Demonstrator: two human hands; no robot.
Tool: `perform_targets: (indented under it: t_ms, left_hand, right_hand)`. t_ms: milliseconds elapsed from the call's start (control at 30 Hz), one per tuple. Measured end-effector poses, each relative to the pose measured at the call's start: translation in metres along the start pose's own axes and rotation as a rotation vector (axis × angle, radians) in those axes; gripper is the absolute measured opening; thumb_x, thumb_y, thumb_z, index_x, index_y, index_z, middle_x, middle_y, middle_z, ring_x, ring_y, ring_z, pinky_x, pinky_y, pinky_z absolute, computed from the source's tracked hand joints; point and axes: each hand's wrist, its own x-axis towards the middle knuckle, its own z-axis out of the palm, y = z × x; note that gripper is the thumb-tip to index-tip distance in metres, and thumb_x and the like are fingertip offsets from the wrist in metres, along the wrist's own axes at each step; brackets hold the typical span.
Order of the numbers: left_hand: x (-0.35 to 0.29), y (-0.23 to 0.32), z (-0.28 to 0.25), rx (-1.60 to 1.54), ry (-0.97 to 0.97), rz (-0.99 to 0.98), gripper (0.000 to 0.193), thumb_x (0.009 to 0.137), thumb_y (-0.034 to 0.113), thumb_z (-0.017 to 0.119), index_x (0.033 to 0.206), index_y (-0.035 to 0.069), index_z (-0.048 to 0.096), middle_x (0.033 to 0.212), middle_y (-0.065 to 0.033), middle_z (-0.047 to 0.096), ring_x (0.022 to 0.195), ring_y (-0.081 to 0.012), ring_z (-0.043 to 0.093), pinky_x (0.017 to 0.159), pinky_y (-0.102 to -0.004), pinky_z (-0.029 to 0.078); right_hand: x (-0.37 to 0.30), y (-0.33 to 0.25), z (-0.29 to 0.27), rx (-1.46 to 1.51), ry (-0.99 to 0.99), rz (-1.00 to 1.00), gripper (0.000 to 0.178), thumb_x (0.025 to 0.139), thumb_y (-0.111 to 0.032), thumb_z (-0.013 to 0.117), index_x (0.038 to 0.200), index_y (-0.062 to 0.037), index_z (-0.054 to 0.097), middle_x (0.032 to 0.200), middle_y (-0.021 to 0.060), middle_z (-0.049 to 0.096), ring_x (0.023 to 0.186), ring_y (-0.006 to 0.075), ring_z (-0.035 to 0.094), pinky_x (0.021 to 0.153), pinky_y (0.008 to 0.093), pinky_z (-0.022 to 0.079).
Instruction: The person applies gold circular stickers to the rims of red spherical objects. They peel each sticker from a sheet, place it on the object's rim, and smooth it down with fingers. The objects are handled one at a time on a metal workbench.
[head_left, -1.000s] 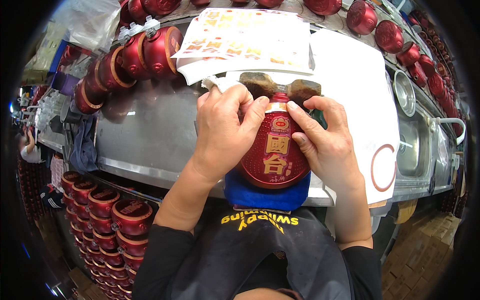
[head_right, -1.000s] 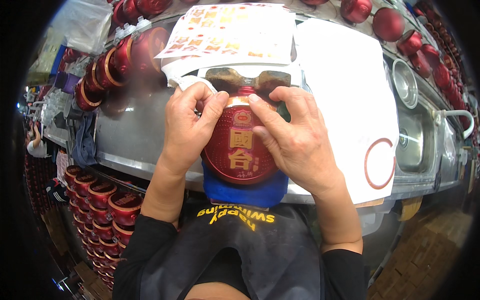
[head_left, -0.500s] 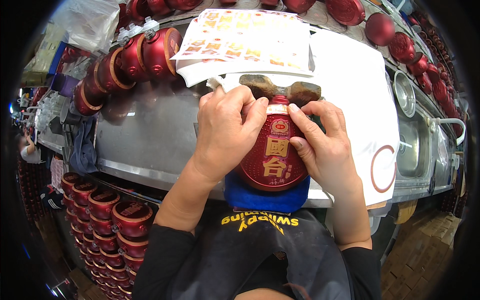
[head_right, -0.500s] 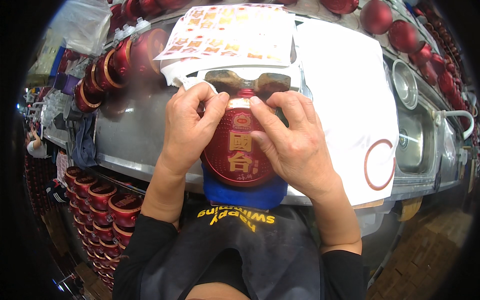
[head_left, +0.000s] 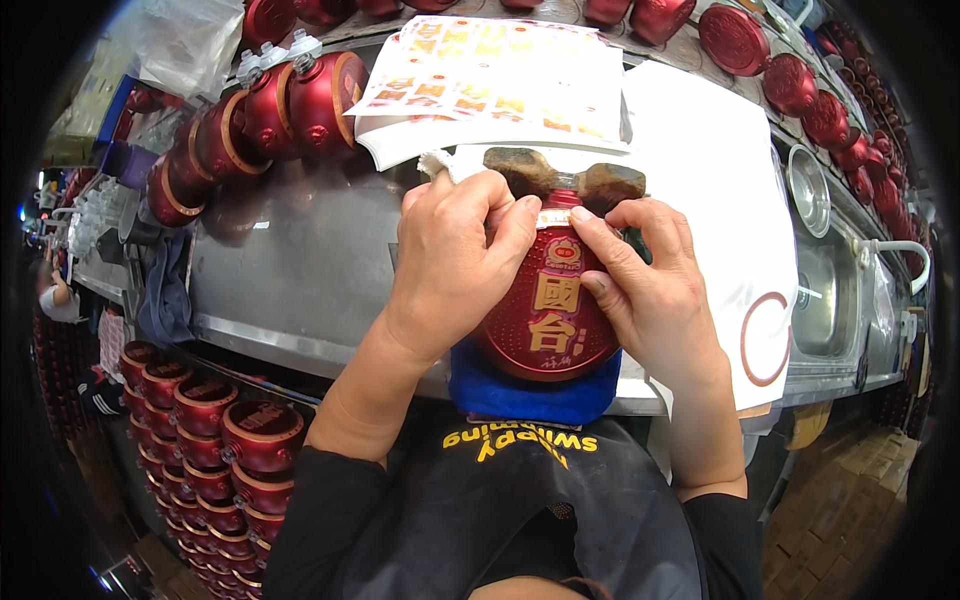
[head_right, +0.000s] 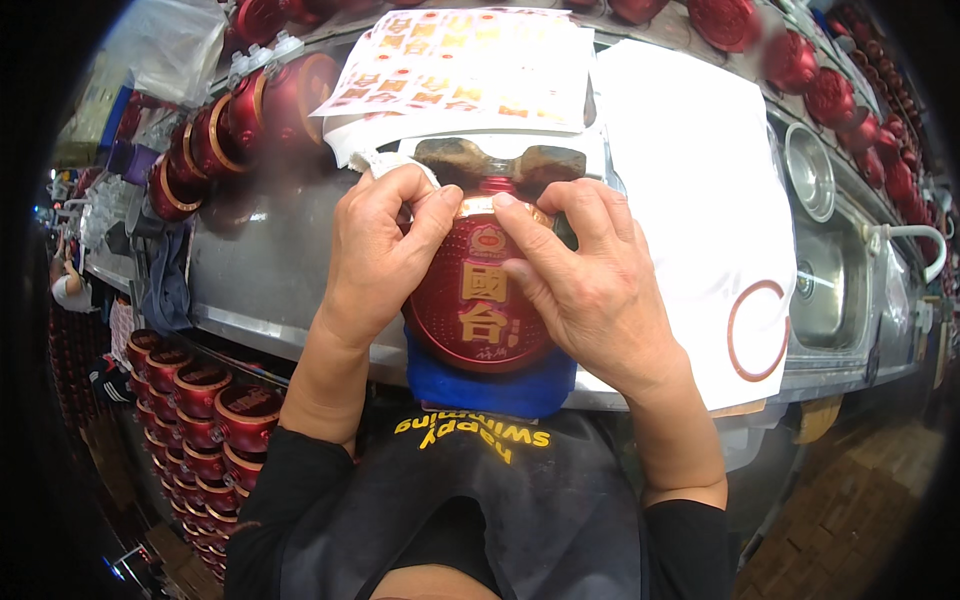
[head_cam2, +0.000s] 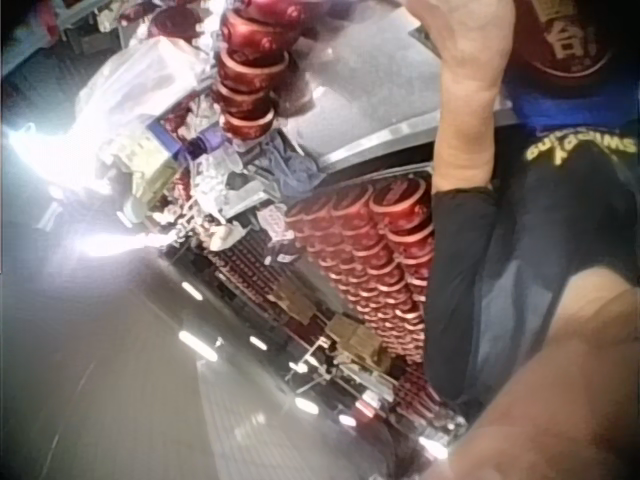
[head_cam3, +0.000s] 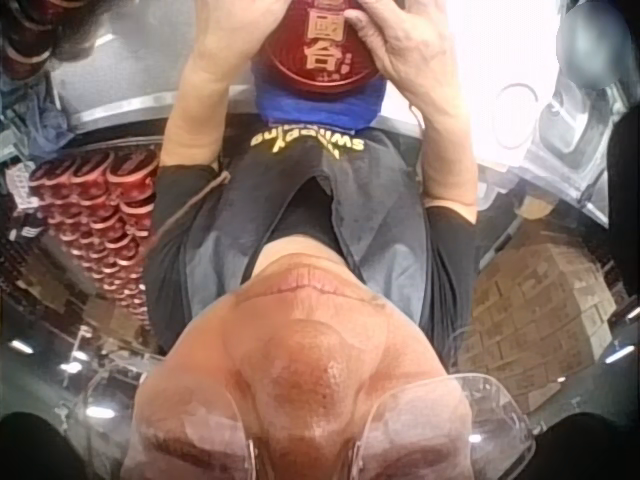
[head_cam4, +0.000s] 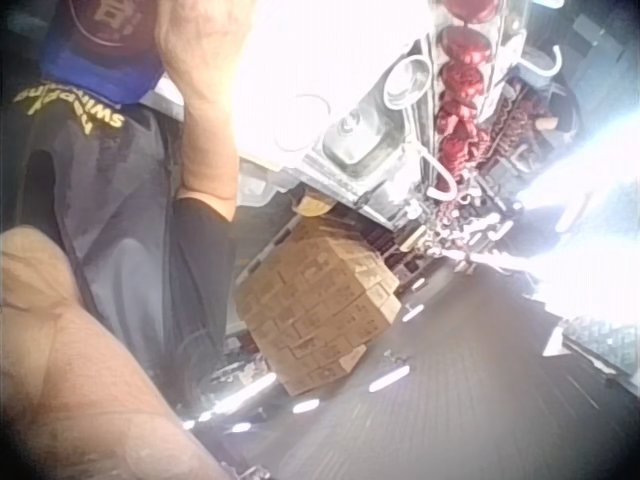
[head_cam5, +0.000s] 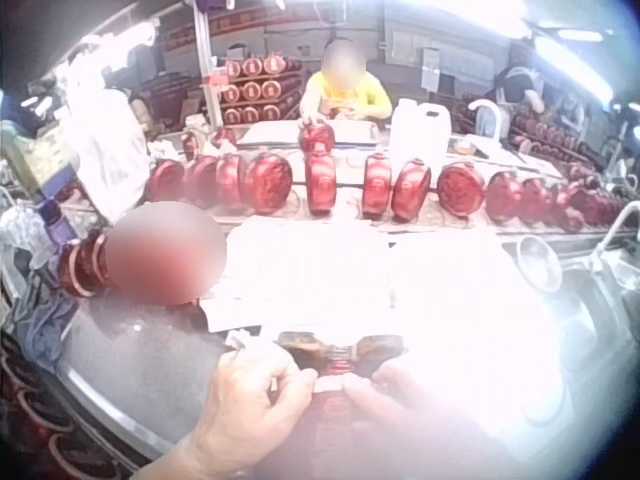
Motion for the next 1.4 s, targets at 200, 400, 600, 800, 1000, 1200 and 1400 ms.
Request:
perform_targets:
  t_ms: [200,400,600,800,1000,1200,1400]
  left_hand:
    - [0.000,-0.003,0.002,-0.006,0.009,0.011,0.031,0.090,0.018,0.075,0.069,0.005,0.057,0.060,-0.0075,0.057,0.059,-0.0318,0.056,0.063,-0.0445,0.044]
    - [-0.012,-0.011,-0.011,-0.208,-0.006,-0.124,0.038,0.097,0.029,0.074,0.074,0.002,0.059,0.062,-0.0082,0.056,0.057,-0.0212,0.051,0.057,-0.0355,0.041]
    - [-0.034,-0.019,-0.031,-0.345,-0.130,-0.304,0.029,0.097,0.019,0.071,0.079,-0.001,0.063,0.067,-0.0065,0.060,0.059,-0.0130,0.053,0.057,-0.0300,0.042]
    - [-0.045,-0.020,-0.036,-0.433,-0.198,-0.431,0.032,0.097,0.020,0.071,0.076,-0.002,0.065,0.065,-0.0078,0.062,0.061,-0.0130,0.055,0.059,-0.0302,0.045]
    - [-0.052,-0.014,-0.033,-0.413,-0.137,-0.380,0.034,0.098,0.023,0.070,0.076,-0.002,0.067,0.065,-0.0104,0.063,0.058,-0.0171,0.055,0.058,-0.0333,0.044]
    - [-0.066,-0.015,-0.037,-0.166,-0.044,-0.134,0.031,0.100,0.023,0.068,0.077,0.002,0.064,0.073,-0.0053,0.062,0.078,-0.0152,0.057,0.071,-0.0322,0.045]
    - [-0.083,-0.013,-0.038,-0.424,-0.098,-0.217,0.022,0.093,0.016,0.071,0.078,0.000,0.067,0.075,-0.0134,0.065,0.074,-0.0273,0.060,0.073,-0.0389,0.047]
  right_hand:
    - [0.000,0.000,0.001,0.006,0.012,0.007,0.047,0.082,-0.009,0.079,0.128,-0.0063,0.069,0.114,0.0130,0.057,0.109,0.0330,0.057,0.092,0.0448,0.050]
    - [0.003,-0.002,0.001,-0.021,0.007,-0.002,0.043,0.084,-0.009,0.078,0.126,-0.0061,0.069,0.113,0.0131,0.058,0.108,0.0334,0.057,0.092,0.0440,0.051]
    - [0.003,-0.004,0.003,-0.041,0.004,0.003,0.041,0.085,-0.010,0.077,0.125,-0.0061,0.069,0.112,0.0136,0.058,0.107,0.0337,0.057,0.092,0.0436,0.051]
    - [0.005,-0.005,0.003,-0.076,-0.004,-0.008,0.042,0.086,-0.010,0.077,0.127,-0.0063,0.069,0.114,0.0140,0.058,0.108,0.0340,0.057,0.093,0.0438,0.050]
    - [0.016,-0.017,-0.008,-0.118,-0.077,-0.010,0.049,0.083,-0.014,0.079,0.131,-0.0106,0.068,0.119,0.0125,0.057,0.111,0.0326,0.057,0.093,0.0438,0.049]
    - [0.029,-0.025,-0.006,-0.142,-0.184,-0.064,0.051,0.082,-0.015,0.079,0.132,-0.0135,0.069,0.124,0.0126,0.057,0.116,0.0331,0.057,0.097,0.0440,0.050]
    - [0.027,-0.021,0.001,-0.149,-0.143,-0.097,0.047,0.084,-0.017,0.078,0.130,-0.0132,0.070,0.121,0.0119,0.057,0.114,0.0325,0.057,0.094,0.0452,0.049]
